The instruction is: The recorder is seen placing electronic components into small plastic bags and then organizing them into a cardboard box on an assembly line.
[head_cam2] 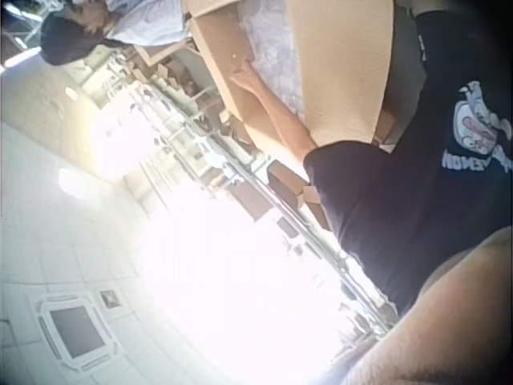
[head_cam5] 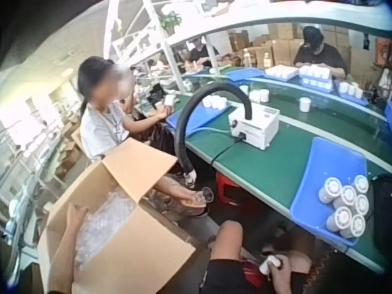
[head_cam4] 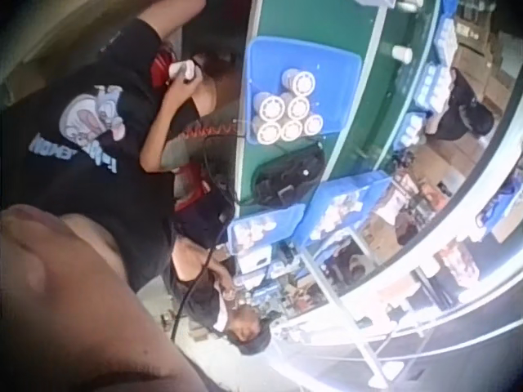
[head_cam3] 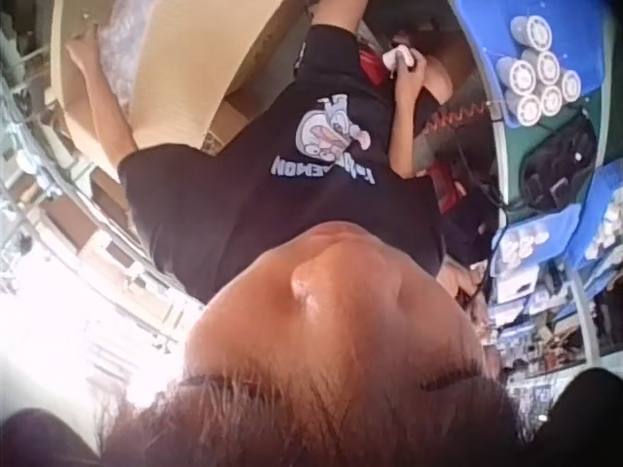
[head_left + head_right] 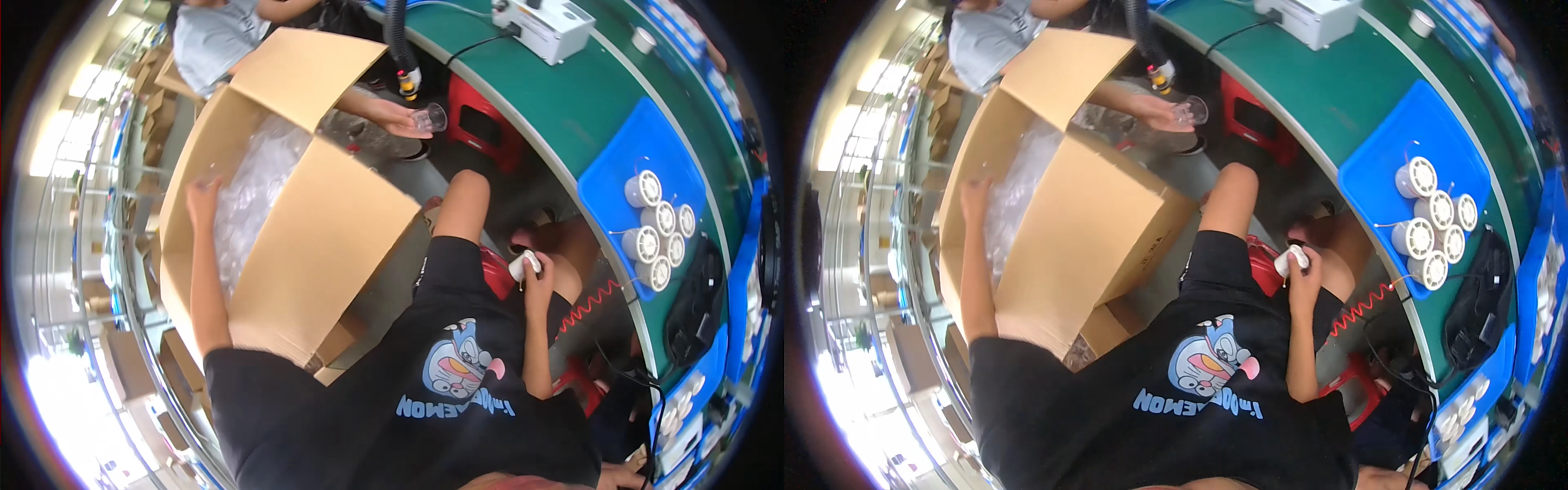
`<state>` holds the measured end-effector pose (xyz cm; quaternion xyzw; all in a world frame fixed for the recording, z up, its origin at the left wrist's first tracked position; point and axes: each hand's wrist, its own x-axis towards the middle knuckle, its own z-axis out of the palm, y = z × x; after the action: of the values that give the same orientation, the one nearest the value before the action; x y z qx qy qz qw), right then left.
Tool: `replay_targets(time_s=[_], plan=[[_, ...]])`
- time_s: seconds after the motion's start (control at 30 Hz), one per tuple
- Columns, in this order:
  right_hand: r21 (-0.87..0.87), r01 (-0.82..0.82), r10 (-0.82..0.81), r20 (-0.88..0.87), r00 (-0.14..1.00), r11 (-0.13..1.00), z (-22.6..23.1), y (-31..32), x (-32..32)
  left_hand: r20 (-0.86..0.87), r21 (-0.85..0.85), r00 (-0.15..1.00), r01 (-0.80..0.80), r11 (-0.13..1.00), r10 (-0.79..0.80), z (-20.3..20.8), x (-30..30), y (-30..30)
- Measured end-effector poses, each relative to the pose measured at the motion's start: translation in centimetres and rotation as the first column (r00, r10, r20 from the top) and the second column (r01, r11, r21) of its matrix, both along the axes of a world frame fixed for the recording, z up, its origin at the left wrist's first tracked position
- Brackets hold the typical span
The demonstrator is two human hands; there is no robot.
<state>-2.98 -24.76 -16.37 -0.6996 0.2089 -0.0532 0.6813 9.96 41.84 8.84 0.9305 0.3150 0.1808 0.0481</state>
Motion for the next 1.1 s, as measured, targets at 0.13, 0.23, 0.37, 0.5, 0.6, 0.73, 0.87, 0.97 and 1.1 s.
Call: replay_targets(time_s=[0.13, 0.23, 0.37, 0.5, 0.6, 0.73, 0.87, 0.97, 1.1], plan=[[0.01, 0.017, -0.016, -0.06, 0.998, 1.0, -1.2, -0.4, -0.2, 0.423, -0.491, 0.889, 0.388, 0.78, -0.175, 6.3, -6.0, -9.3], [0.037, -0.048, 0.051, -0.088, 0.995, 0.998, -2.0, -0.1, 0.2, 0.391, -0.486, 0.892, 0.408, 0.773, -0.226, 10.9, -12.3, -18.0], [0.141, -0.146, 0.165, -0.13, 0.978, 0.979, -3.0, 1.4, 1.8, 0.558, -0.511, 0.75, 0.648, 0.565, -0.355, 10.8, -18.7, -24.9], [0.249, -0.128, 0.183, -0.215, 0.959, 0.96, -2.4, 1.1, 2.7, 0.733, -0.675, 0.645, 0.649, -0.351, -0.217, 4.4, -18.4, -30.1], [0.272, -0.191, 0.255, -0.222, 0.941, 0.943, -1.4, 1.5, 3.9, 0.604, -0.733, 0.743, 0.376, -0.567, -0.289, 0.7, -15.6, -36.3], [0.296, -0.159, 0.223, -0.196, 0.955, 0.942, 0.0, 1.8, 4.8, 0.43, -0.897, 0.745, 0.416, -0.148, -0.51, -9.5, -9.7, -39.4], [0.327, -0.154, 0.214, -0.157, 0.964, 0.932, -0.6, 0.9, 4.2, 0.57, -0.666, 0.715, 0.69, 0.283, -0.405, -20.8, -1.1, -39.7], [0.357, -0.132, 0.178, -0.099, 0.979, 0.925, -0.7, -0.3, 3.3, 0.553, -0.709, 0.812, 0.576, 0.407, -0.185, -23.5, 4.1, -41.0], [0.345, -0.005, 0.053, -0.13, 0.99, 0.938, -1.4, -2.9, 1.3, 0.692, -0.596, 0.718, 0.625, 0.505, -0.071, -21.8, 9.9, -41.7]])
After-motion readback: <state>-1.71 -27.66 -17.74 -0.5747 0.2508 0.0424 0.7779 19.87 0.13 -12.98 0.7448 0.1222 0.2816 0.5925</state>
